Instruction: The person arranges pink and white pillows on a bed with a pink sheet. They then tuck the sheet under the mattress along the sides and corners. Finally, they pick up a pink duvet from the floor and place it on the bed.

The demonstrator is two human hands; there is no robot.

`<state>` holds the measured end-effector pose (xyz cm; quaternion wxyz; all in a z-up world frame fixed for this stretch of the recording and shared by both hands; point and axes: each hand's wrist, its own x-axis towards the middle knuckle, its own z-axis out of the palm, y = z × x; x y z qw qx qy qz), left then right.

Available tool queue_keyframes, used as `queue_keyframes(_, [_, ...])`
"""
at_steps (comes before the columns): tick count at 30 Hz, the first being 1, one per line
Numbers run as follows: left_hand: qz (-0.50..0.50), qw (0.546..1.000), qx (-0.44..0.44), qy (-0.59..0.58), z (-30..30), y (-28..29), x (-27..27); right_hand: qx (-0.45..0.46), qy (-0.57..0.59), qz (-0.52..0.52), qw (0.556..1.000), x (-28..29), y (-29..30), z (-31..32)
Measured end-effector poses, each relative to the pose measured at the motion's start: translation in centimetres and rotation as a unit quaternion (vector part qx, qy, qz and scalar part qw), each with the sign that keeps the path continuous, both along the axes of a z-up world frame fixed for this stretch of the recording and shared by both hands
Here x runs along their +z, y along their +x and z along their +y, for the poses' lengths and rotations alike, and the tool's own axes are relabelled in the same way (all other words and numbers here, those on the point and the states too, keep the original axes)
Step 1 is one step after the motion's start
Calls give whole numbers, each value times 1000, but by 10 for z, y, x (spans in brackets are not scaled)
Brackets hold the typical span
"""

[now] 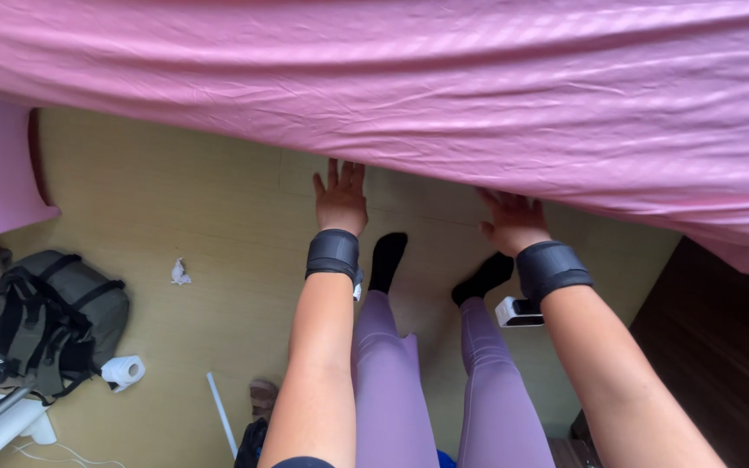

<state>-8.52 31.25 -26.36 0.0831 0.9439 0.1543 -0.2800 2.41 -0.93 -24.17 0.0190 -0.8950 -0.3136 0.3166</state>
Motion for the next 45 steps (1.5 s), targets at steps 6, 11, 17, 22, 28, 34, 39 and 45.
queue_keyframes(6, [18,991,-126,29,18,10,-11,-21,-69,-16,997,5,5,-18])
queue_keyframes(11, [-29,989,-142,32,28,11,-31,-26,-52,-39,998,15,11,1])
queue_keyframes(17, [-50,989,-135,34,30,23,-50,-63,-82,35,994,5,13,24])
queue_keyframes(22, [74,990,-117,-42,36,30,8,-102,-142,60,983,-10,-1,32])
queue_keyframes(28, [9,994,-113,1,41,15,-43,-114,-143,3,983,-29,-18,49])
queue_keyframes(34, [-30,993,-113,34,48,26,-23,-71,86,-152,982,-42,-47,58])
queue_keyframes(39, [-229,971,54,-43,65,14,14,-287,185,-44,939,-21,-59,38])
queue_keyframes(45, [-390,903,179,-25,115,-35,65,-139,28,-66,988,26,-44,24])
